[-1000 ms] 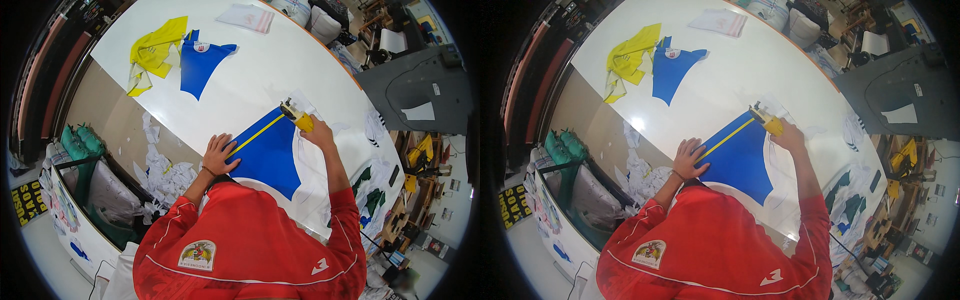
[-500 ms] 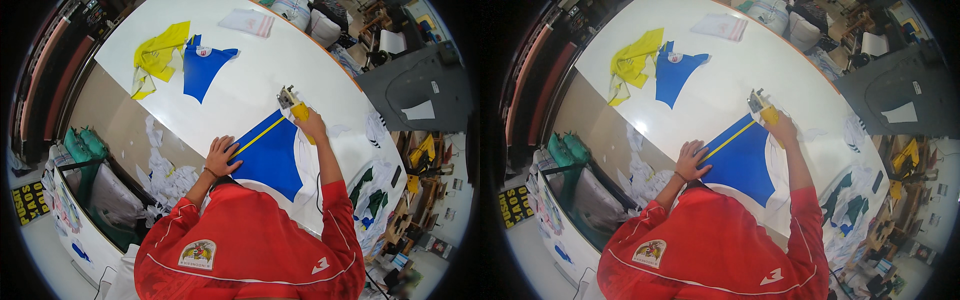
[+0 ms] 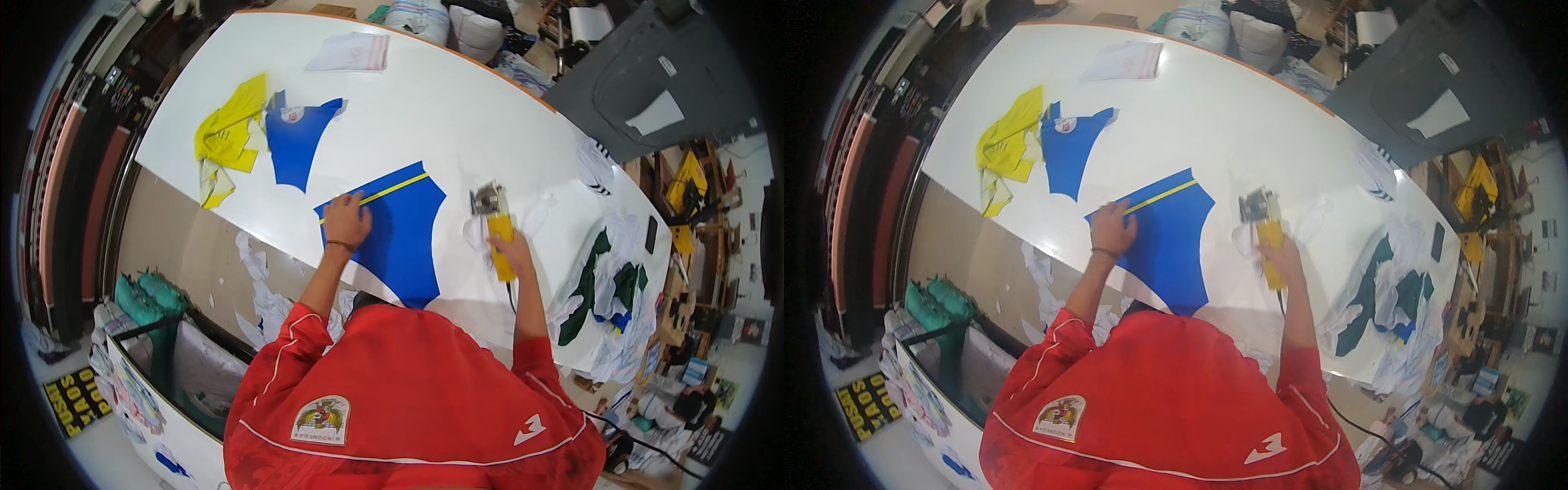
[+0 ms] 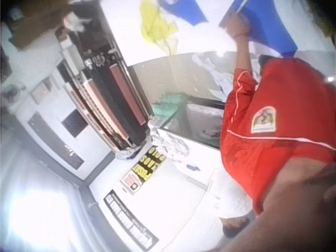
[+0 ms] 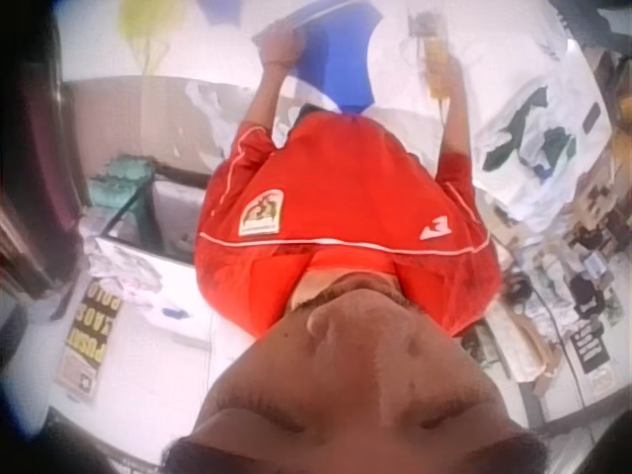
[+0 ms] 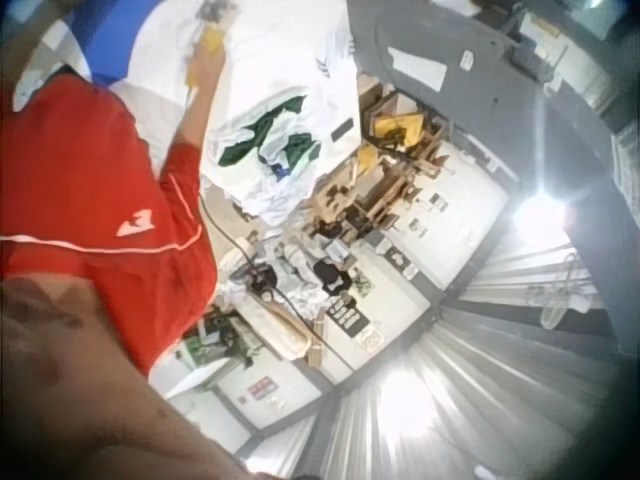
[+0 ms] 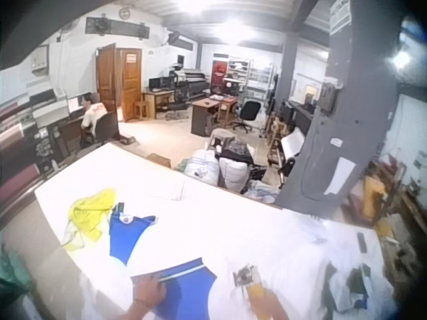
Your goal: The person lays out a yellow soccer jersey and a blue jersey on a white table, then uses a yellow electric fabric cutter to trim the edges of each garment. The person handles the jerseys one at a time, repositioning them as needed while cutting along the seams.
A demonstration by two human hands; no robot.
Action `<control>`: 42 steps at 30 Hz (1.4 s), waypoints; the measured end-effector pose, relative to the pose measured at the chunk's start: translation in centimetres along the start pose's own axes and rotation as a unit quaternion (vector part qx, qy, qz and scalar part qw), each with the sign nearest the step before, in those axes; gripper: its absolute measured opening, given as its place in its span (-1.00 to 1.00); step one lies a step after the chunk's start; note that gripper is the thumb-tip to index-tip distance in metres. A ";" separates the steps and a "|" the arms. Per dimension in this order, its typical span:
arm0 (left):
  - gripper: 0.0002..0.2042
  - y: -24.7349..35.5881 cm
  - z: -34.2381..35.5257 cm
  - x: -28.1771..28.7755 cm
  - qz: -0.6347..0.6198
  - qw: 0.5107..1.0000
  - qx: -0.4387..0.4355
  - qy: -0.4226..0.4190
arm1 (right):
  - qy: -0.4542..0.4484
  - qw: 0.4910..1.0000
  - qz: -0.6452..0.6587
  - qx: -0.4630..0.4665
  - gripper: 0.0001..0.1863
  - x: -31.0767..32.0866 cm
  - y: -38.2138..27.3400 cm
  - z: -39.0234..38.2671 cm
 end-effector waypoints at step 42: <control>-0.20 6.5 -9.4 -6.5 -0.012 0.954 -0.300 -0.025 | 0.253 0.907 -0.331 -0.071 -0.39 3.0 12.0 -26.6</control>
Point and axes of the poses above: each hand's wrist, its own z-axis towards the middle knuckle, its own x-axis out of the back of the hand, y = z × x, the point moved 1 cm from there along z, towards the middle knuckle, and after that the axes turned 13 degrees about y, right-handed, at the moved point
